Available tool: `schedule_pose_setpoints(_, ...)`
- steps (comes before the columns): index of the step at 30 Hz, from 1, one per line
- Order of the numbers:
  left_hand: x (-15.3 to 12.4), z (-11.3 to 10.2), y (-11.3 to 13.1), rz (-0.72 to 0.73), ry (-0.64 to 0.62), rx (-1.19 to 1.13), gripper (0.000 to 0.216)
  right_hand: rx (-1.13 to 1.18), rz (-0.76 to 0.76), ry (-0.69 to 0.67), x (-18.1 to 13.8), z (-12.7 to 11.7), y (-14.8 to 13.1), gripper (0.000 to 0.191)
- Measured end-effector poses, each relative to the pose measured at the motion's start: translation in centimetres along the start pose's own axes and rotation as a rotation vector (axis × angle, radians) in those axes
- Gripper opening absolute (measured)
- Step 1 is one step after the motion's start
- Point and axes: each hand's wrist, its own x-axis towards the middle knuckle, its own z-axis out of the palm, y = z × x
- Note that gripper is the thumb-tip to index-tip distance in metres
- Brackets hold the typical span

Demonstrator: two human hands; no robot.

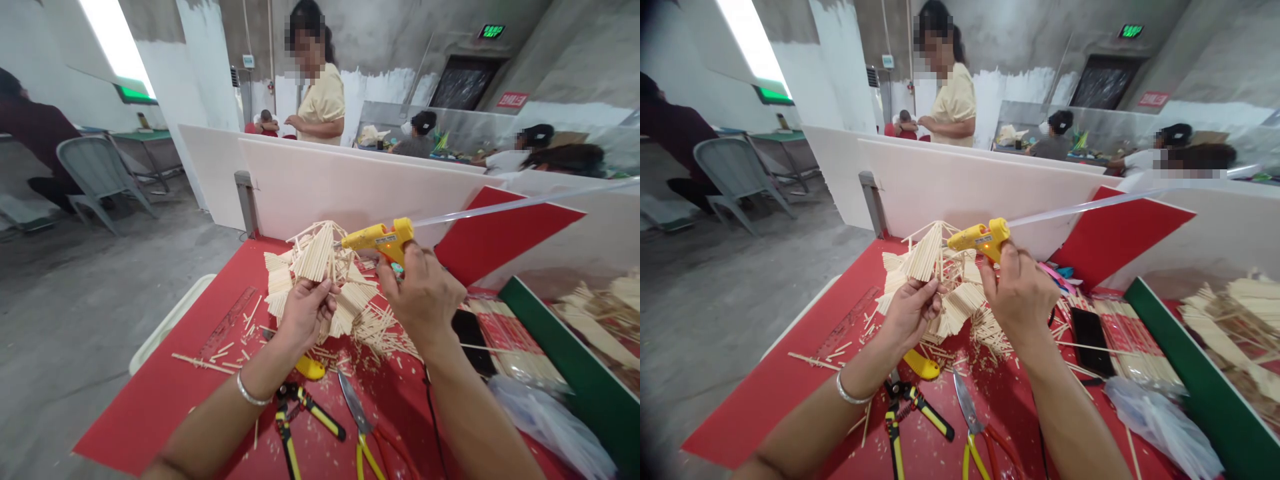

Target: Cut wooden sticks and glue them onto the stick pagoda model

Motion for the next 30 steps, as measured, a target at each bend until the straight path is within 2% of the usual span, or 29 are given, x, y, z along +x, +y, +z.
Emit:
schedule_pose_setpoints(7,-0.05,0.37,0.4,0.036,0.008,0.045,0.025,0.005,-0.023,0.051,-0.22,-0.51,0.08,0.043)
schedule_pose_setpoints(19,0.47,0.46,-0.07,0.048,0.035,0.033,0.026,-0.008,-0.014,0.032,-0.18,-0.34,0.08,0.043)
schedule_pose_setpoints(24,0.57,0.48,0.05,0.033,0.059,0.001,0.03,-0.007,-0.018,0.035,-0.17,-0.34,0.02,0.044)
schedule_pose_setpoints(30,0.72,0.46,0.49,-0.025,0.053,-0.088,0.025,0.014,-0.017,0.036,-0.24,-0.35,0.07,0.044)
